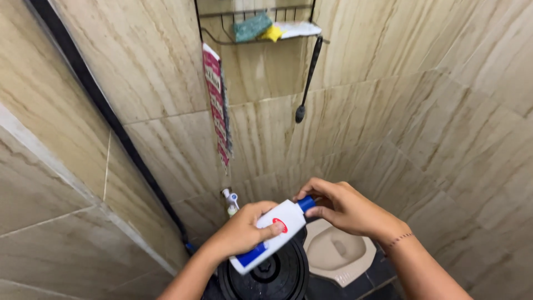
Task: Organizing and rinsing various toiletry bottles and supplies on a bathroom shelf.
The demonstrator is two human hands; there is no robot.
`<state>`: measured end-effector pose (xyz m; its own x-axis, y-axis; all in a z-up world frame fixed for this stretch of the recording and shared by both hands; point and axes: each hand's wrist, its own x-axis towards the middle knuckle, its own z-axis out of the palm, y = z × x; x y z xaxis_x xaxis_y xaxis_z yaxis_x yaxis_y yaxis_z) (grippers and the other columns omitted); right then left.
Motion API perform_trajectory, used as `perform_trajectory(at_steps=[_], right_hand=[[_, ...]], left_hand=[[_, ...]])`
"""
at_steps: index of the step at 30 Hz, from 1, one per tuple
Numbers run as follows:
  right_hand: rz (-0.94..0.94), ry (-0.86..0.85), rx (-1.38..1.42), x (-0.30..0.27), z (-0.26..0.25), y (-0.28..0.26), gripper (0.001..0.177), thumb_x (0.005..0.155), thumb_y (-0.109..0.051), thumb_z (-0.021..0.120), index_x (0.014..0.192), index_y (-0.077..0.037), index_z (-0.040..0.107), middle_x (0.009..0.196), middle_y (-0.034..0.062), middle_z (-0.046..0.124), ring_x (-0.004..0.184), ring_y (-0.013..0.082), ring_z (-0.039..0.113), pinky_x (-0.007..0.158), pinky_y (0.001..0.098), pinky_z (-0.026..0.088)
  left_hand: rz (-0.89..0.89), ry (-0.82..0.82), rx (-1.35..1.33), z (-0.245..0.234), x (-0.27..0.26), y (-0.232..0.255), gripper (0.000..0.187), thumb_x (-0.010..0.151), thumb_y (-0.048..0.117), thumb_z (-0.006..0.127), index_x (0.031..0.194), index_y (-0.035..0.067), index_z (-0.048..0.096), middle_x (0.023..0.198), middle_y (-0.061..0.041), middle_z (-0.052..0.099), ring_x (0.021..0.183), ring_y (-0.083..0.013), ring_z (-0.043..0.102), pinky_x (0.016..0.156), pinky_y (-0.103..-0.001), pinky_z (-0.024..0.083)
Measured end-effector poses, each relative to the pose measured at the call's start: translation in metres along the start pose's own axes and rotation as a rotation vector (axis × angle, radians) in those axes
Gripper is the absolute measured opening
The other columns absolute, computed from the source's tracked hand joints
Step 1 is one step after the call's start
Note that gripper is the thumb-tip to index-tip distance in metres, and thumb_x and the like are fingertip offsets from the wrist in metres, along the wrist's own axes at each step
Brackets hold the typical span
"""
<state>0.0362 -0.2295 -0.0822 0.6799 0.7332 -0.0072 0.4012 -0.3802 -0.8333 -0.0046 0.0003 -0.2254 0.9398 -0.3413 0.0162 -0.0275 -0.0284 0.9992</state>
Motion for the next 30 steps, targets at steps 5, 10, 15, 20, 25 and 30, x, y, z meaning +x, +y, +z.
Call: perform_trajectory(at_steps=[5, 10, 15, 20, 25, 30], right_hand=[[0.292, 0.053, -0.257, 0.020, 0.044, 0.038, 0.034, 0.102, -0.035, 0.056, 0.103, -0.002, 0.069, 0.076, 0.0151, 0.076, 0.071, 0.0225, 0.074, 0.071, 0.0349, 0.058], [0.327, 0.027, -0.297, 0.034, 0.086, 0.107, 0.042, 0.098, -0.042, 0.054, 0.108, -0.002, 0.066, 0.074, 0.0130, 0.072, 0.068, 0.0244, 0.068, 0.066, 0.0416, 0.052], [0.633, -0.005, -0.083, 0.045, 0.117, 0.136, 0.046, 0.101, -0.046, 0.052, 0.098, -0.002, 0.067, 0.071, 0.0138, 0.070, 0.065, 0.0219, 0.071, 0.065, 0.0339, 0.056], [0.427, 0.058, -0.115, 0.043, 0.132, 0.194, 0.020, 0.089, -0.021, 0.070, 0.095, -0.002, 0.068, 0.072, 0.0131, 0.071, 0.069, 0.0218, 0.070, 0.066, 0.0350, 0.055], [0.099, 0.165, -0.222, 0.027, 0.145, 0.254, 0.026, 0.070, 0.007, 0.074, 0.093, -0.006, 0.070, 0.089, 0.0102, 0.071, 0.086, 0.0206, 0.069, 0.072, 0.0350, 0.055], [0.225, 0.299, -0.017, 0.023, 0.161, 0.310, 0.033, 0.075, 0.007, 0.075, 0.104, -0.010, 0.073, 0.094, 0.0044, 0.068, 0.084, 0.0179, 0.069, 0.071, 0.0336, 0.057]], left_hand=[[-0.033, 0.210, 0.442, 0.004, -0.016, 0.006, 0.036, 0.085, 0.023, 0.078, 0.118, 0.013, 0.070, 0.096, -0.011, 0.076, 0.089, -0.0260, 0.072, 0.076, -0.038, 0.055], [-0.051, 0.283, 0.583, -0.003, -0.011, -0.062, 0.036, 0.083, 0.023, 0.078, 0.118, 0.019, 0.069, 0.098, -0.015, 0.075, 0.096, -0.0369, 0.070, 0.079, -0.046, 0.055], [0.007, 0.291, 0.633, 0.001, -0.008, -0.131, 0.038, 0.081, 0.021, 0.079, 0.117, 0.018, 0.069, 0.103, -0.014, 0.075, 0.097, -0.0393, 0.068, 0.077, -0.049, 0.054], [0.006, 0.244, 0.698, 0.005, 0.007, -0.178, 0.033, 0.081, 0.020, 0.078, 0.113, 0.018, 0.068, 0.101, -0.012, 0.075, 0.094, -0.0392, 0.069, 0.076, -0.050, 0.054], [-0.139, 0.171, 0.742, 0.008, 0.022, -0.219, 0.031, 0.082, 0.020, 0.078, 0.111, 0.019, 0.066, 0.098, -0.013, 0.075, 0.094, -0.0396, 0.070, 0.075, -0.052, 0.054], [-0.257, 0.249, 0.702, 0.025, 0.052, -0.281, 0.040, 0.079, 0.021, 0.080, 0.116, 0.024, 0.066, 0.095, -0.016, 0.075, 0.093, -0.0417, 0.070, 0.076, -0.053, 0.054]])
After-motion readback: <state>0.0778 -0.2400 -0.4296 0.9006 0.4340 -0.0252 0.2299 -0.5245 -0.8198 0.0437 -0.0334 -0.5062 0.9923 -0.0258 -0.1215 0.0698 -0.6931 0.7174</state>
